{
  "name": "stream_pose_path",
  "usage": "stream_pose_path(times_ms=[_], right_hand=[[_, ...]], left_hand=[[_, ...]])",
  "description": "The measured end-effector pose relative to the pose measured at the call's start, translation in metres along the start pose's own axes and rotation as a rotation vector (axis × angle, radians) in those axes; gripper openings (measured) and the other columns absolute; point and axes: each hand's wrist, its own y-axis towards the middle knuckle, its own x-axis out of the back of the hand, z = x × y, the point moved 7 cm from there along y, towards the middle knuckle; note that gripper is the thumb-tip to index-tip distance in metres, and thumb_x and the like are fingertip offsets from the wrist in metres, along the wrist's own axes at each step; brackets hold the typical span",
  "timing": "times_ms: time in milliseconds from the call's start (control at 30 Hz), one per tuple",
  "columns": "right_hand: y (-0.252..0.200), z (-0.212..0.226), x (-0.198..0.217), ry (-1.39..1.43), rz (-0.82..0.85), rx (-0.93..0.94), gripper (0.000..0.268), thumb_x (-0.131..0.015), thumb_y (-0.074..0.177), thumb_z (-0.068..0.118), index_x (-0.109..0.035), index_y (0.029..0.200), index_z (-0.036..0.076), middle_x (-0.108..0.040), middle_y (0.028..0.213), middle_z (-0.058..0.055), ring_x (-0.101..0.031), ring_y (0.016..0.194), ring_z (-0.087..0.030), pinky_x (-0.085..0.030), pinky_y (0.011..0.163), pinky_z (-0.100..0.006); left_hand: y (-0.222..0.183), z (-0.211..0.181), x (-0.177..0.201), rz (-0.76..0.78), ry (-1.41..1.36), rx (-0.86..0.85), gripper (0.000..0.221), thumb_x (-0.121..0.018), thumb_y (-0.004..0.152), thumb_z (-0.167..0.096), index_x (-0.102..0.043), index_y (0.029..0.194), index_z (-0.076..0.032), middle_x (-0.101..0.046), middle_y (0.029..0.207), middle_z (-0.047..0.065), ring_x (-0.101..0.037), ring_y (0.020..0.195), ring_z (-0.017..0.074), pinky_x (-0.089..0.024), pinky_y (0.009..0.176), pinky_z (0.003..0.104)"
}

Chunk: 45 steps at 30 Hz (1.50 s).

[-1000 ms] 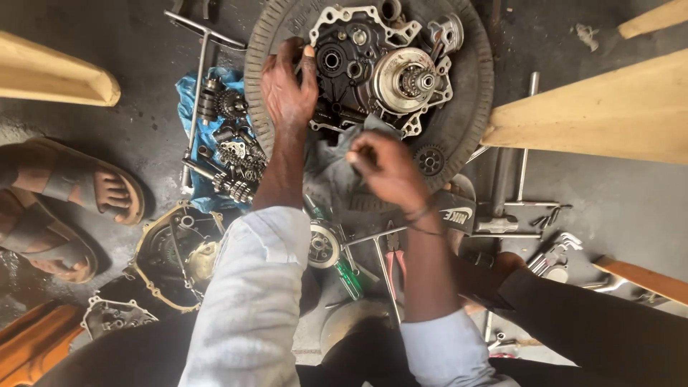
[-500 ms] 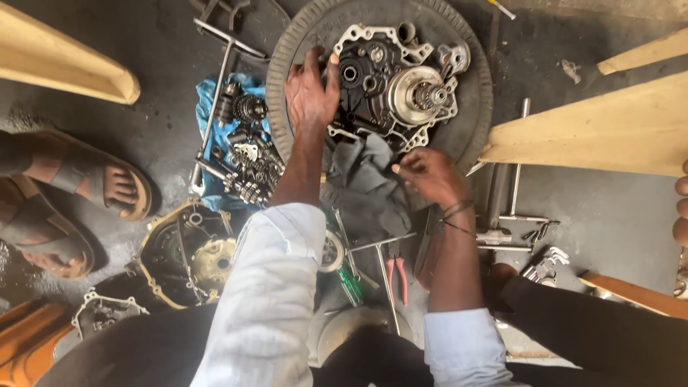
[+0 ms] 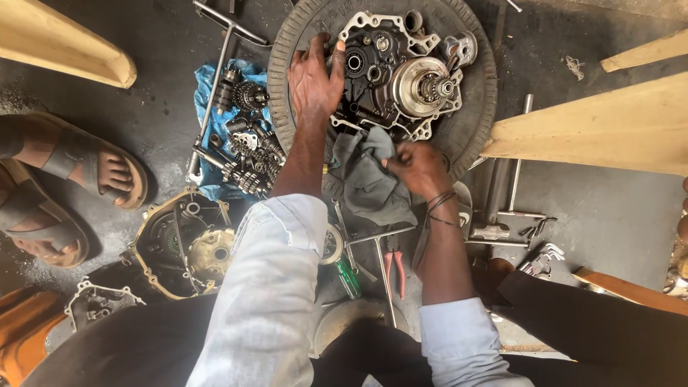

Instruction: Disassembling, inspecting, and cleaning motorcycle engine components, primarily gears and shafts.

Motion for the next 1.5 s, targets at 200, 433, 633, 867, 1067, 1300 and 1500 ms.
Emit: stream_pose_path(times_ms=[200,433,633,867,1067,1300,1500], right_hand=[[-0.023,0.030,0.032,0.472,0.071,0.274,0.012,-0.073,0.097,0.014,-0.064,0.100,0.006,-0.064,0.092,0.000,-0.059,0.082,-0.010,-0.051,0.070,-0.025],[-0.005,0.016,0.032,1.204,-0.029,0.274,0.029,-0.075,0.094,0.011,-0.061,0.119,0.011,-0.067,0.100,0.000,-0.059,0.086,-0.009,-0.048,0.068,-0.021],[-0.019,0.015,0.004,0.501,0.211,0.192,0.021,-0.081,0.099,0.010,-0.071,0.112,-0.003,-0.065,0.100,-0.004,-0.057,0.086,-0.010,-0.051,0.073,-0.025],[-0.009,-0.009,0.012,0.824,0.132,0.156,0.032,-0.077,0.092,0.012,-0.067,0.122,0.007,-0.071,0.107,-0.004,-0.056,0.076,-0.008,-0.044,0.062,-0.023],[-0.003,0.011,-0.033,1.231,0.277,0.289,0.015,-0.073,0.094,0.007,-0.071,0.109,0.006,-0.074,0.106,-0.010,-0.070,0.088,-0.016,-0.057,0.079,-0.030],[-0.004,0.061,0.039,1.673,-0.205,0.378,0.022,-0.063,0.096,0.011,-0.063,0.119,0.012,-0.071,0.119,-0.006,-0.068,0.111,-0.024,-0.057,0.091,-0.045],[0.076,0.004,-0.022,1.532,-0.312,0.435,0.027,-0.066,0.112,0.010,-0.058,0.137,0.004,-0.058,0.131,-0.009,-0.056,0.122,-0.023,-0.049,0.104,-0.046]], left_hand=[[0.009,0.008,-0.007,-0.031,-0.028,-0.028,0.043,-0.052,0.102,-0.045,-0.066,0.123,-0.011,-0.076,0.114,0.013,-0.066,0.111,0.0312,-0.047,0.098,0.053],[0.006,-0.002,0.002,-0.039,0.003,-0.050,0.042,-0.052,0.101,-0.044,-0.070,0.119,-0.010,-0.078,0.110,0.013,-0.064,0.106,0.0334,-0.049,0.093,0.052],[0.000,-0.012,0.012,-0.084,-0.014,-0.079,0.043,-0.053,0.101,-0.044,-0.071,0.118,-0.010,-0.077,0.113,0.014,-0.062,0.112,0.0368,-0.048,0.095,0.053],[0.004,-0.006,0.002,0.013,-0.051,-0.024,0.048,-0.050,0.101,-0.049,-0.069,0.121,-0.010,-0.077,0.108,0.014,-0.064,0.112,0.0341,-0.040,0.106,0.052],[0.005,0.001,0.001,0.021,-0.020,-0.017,0.048,-0.049,0.102,-0.048,-0.067,0.127,-0.011,-0.075,0.113,0.015,-0.065,0.113,0.0307,-0.040,0.111,0.050],[0.000,-0.014,0.021,-0.032,-0.056,0.000,0.043,-0.055,0.098,-0.044,-0.069,0.123,-0.012,-0.074,0.119,0.013,-0.060,0.116,0.0350,-0.046,0.101,0.050],[-0.002,-0.016,0.024,-0.085,-0.078,-0.016,0.044,-0.055,0.100,-0.044,-0.067,0.125,-0.010,-0.074,0.117,0.015,-0.060,0.116,0.0370,-0.046,0.101,0.050]])
